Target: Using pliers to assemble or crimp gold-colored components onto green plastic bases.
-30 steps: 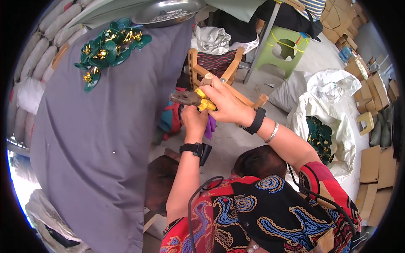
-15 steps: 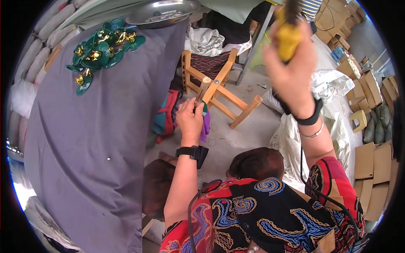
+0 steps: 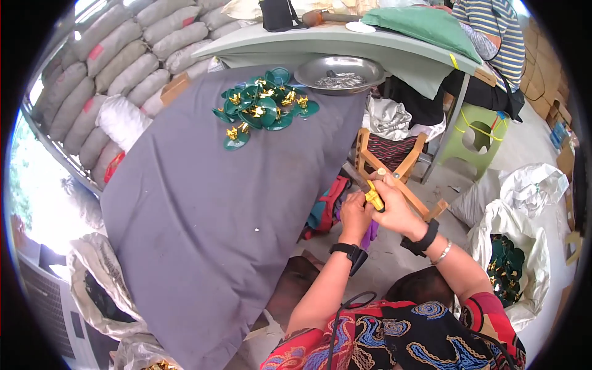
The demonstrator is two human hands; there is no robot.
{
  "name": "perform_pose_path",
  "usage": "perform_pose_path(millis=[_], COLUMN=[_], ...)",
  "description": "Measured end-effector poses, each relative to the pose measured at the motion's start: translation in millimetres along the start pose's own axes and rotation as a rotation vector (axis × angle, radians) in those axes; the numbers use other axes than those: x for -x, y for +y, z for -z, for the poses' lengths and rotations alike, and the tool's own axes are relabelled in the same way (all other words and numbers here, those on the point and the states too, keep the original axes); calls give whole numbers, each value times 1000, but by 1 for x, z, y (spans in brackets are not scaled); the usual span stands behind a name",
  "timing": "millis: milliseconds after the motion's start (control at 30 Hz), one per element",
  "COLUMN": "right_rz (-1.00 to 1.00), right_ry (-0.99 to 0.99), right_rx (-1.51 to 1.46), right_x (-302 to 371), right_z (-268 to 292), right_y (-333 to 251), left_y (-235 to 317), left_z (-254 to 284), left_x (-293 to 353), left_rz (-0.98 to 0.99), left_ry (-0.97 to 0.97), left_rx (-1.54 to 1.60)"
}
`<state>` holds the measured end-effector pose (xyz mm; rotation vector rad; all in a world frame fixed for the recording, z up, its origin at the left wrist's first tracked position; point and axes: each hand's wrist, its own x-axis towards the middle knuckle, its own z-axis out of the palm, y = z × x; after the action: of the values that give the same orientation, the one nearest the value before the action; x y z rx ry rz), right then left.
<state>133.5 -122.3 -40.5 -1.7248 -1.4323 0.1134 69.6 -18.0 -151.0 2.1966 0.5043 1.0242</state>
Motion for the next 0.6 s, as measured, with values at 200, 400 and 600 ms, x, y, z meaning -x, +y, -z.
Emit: perform_pose_path(millis=[200, 400, 600], right_rz=[181, 271, 235], right_ry=[263, 385, 502], right_rx=[29, 153, 372], right_x=[14, 49, 90], right_z=[54, 86, 120], right_y=[-38, -127, -129], left_y=[1, 139, 176], left_z=[-23, -32, -107], left_x=[-6, -54, -38], left_rz=[82, 200, 87], left_ry=[-9, -627, -665], left_rx=[269, 620, 908])
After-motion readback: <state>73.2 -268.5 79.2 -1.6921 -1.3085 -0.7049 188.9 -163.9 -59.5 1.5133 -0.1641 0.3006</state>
